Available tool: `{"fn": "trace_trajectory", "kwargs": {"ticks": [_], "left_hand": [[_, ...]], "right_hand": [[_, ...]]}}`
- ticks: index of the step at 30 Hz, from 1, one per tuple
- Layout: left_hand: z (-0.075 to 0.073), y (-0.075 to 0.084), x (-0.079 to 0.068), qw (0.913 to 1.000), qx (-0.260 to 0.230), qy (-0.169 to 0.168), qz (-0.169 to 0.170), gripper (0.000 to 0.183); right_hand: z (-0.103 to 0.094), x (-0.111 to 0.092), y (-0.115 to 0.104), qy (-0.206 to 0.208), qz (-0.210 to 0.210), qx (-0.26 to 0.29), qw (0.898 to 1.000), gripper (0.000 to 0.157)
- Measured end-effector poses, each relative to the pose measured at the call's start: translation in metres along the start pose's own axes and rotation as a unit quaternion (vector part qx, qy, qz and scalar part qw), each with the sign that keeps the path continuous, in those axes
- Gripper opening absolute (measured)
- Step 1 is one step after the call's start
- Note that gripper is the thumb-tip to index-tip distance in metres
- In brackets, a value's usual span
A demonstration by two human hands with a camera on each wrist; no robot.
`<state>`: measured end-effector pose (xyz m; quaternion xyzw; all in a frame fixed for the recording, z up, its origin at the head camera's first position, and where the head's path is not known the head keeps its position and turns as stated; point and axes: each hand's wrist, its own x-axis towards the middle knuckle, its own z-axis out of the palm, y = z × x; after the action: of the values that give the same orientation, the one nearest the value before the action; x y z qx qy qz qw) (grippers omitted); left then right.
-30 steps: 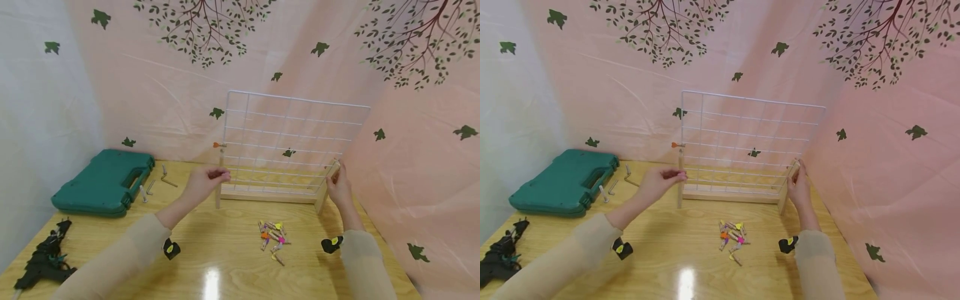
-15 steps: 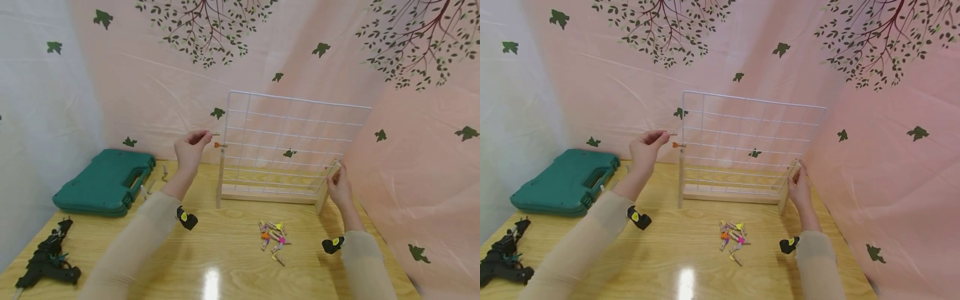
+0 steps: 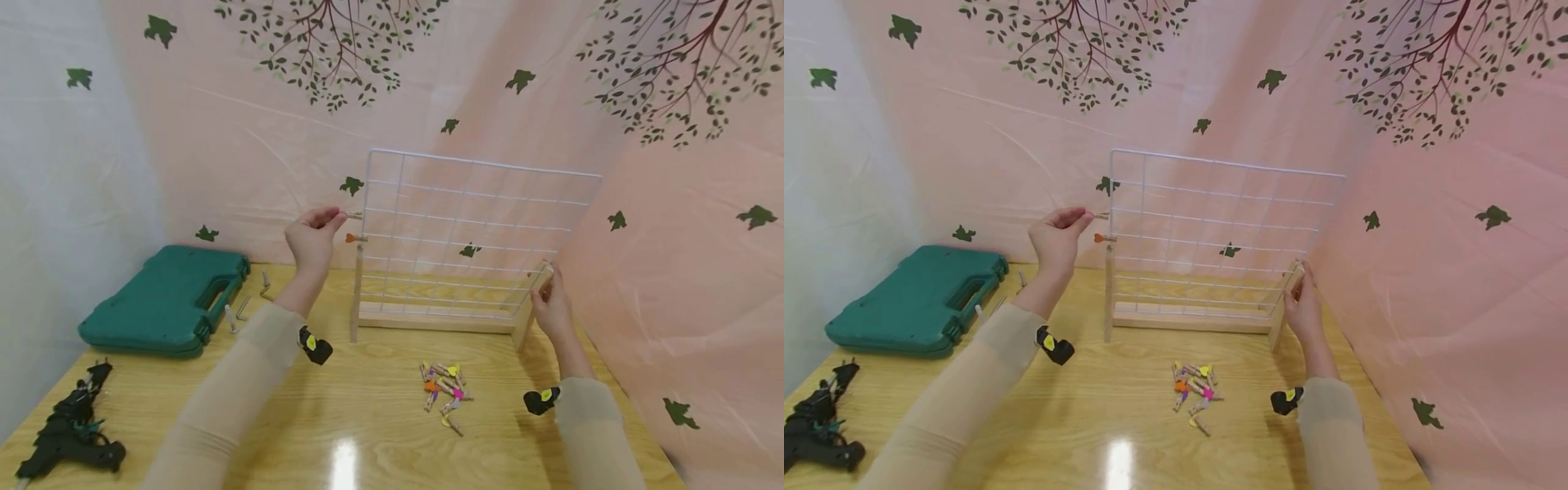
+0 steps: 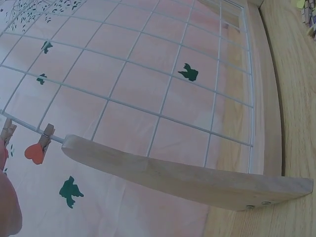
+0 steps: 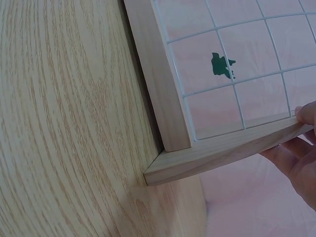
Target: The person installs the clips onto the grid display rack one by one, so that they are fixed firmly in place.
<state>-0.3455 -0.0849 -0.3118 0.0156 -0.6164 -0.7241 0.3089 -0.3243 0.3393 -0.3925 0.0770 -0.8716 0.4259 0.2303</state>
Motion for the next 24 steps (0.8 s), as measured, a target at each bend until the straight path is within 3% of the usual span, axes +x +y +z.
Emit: {"fn": "trace_trajectory", "kwargs": {"ticks": [7,13,16,20,24], "left_hand": [[0.007,-0.002,-0.002,0.9966,0.073,-0.019,0.034,0.035],[0.001,0.001,-0.005,0.9940,0.081,-0.033,0.065,0.037],[-0.005,0.008,-0.009,0.9902,0.087,-0.050,0.098,0.038],[-0.010,0.015,-0.025,0.9747,0.121,-0.116,0.147,0.042],[-0.008,0.011,-0.053,0.9449,0.162,-0.220,0.181,0.049]], "right_hand": [[0.000,0.001,0.000,-0.006,0.008,0.006,1.000,0.073],[0.000,0.001,0.003,-0.008,-0.001,-0.007,1.000,0.072],[0.001,0.002,0.004,-0.010,-0.007,-0.012,1.000,0.072],[0.001,0.001,0.002,-0.017,-0.005,-0.008,1.000,0.071],[0.001,0.000,0.001,-0.014,-0.007,-0.008,1.000,0.068]]}}
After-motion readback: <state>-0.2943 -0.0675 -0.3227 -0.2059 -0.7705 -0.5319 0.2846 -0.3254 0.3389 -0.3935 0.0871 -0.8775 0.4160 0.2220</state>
